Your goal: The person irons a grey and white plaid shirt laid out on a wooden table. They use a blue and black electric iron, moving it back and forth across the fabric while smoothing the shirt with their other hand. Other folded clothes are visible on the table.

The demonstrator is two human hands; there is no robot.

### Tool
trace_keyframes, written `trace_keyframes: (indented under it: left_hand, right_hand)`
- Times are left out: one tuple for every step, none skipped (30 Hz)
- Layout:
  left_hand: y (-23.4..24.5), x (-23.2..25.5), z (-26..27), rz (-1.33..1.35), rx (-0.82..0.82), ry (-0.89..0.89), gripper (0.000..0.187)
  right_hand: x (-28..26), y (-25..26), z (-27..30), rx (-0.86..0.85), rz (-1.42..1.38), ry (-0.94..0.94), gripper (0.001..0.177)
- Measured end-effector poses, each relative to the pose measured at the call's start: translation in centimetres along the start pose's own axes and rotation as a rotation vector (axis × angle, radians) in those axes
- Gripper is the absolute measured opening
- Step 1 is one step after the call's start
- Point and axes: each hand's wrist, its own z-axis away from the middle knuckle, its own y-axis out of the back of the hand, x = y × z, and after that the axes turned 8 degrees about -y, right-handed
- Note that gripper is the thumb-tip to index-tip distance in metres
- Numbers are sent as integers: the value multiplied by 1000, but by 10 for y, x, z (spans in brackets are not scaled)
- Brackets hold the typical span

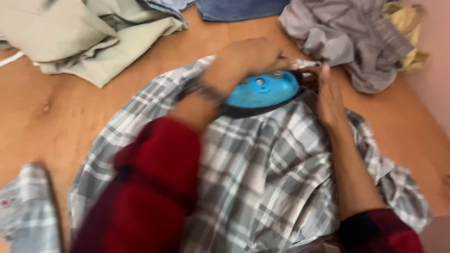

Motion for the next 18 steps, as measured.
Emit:
trace_keyframes:
  left_hand:
    - [-5, 4, -24, 49, -29, 46, 54]
    - [-9, 11, -49, 99, -58, 91, 55]
    - [-15, 20, -71, -23, -85, 123, 54]
    - [-21, 22, -78, -144, -113, 153, 52]
    - [-27, 18, -78, -169, -61, 144, 54]
    - [-33, 19, -77, -194, -9, 135, 56]
    - [-39, 23, -76, -214, 48, 121, 58]
    - [-44, 23, -69, -208, 95, 107, 57]
    - [-48, 21, -56, -202, 137, 89, 56]
    - [-50, 19, -40, -196, 180, 72, 55]
    - [-48, 19, -18, -172, 216, 64, 49]
    - [-44, 22, 9, -148, 253, 55, 44]
    - [-34, 27, 39, -161, 288, 44, 45]
    - [-24, 35, 73, -175, 323, 33, 46]
    - [-14, 43, 107, -150, 341, 29, 43]
    - [-4, 50, 148, -141, 347, 21, 43]
    - [7, 59, 180, -181, 206, 116, 44]
    - [15, 73, 219, -206, 350, 48, 40]
  right_hand:
    - [5, 1, -5, 23, 2, 77, 82]
    - [10, 7, -9, 51, 1, 14, 82]
    - [16, 6, -10, 73, -16, -56, 82]
    - [22, 3, -11, 94, -31, -126, 82]
    - [26, 2, -14, 82, -26, -84, 84]
    - [29, 2, -16, 71, -21, -42, 86]
    - [33, 6, -18, 60, -7, 0, 88]
    - [36, 10, -19, 52, 0, -5, 89]
    - [39, 12, -18, 46, 6, -14, 89]
    - [41, 12, -15, 40, 11, -23, 90]
    - [41, 8, -13, 31, 11, -50, 90]
    - [39, 6, -9, 23, 10, -77, 90]
    - [34, 5, -12, 19, 6, -90, 90]
    - [28, 3, -15, 21, 31, -78, 89]
    - [25, 5, -11, 34, 62, -79, 88]
    - [23, 8, -10, 47, 92, -80, 87]
    - [21, 10, -8, 48, 126, -75, 85]
    - [20, 11, -7, 49, 161, -71, 84]
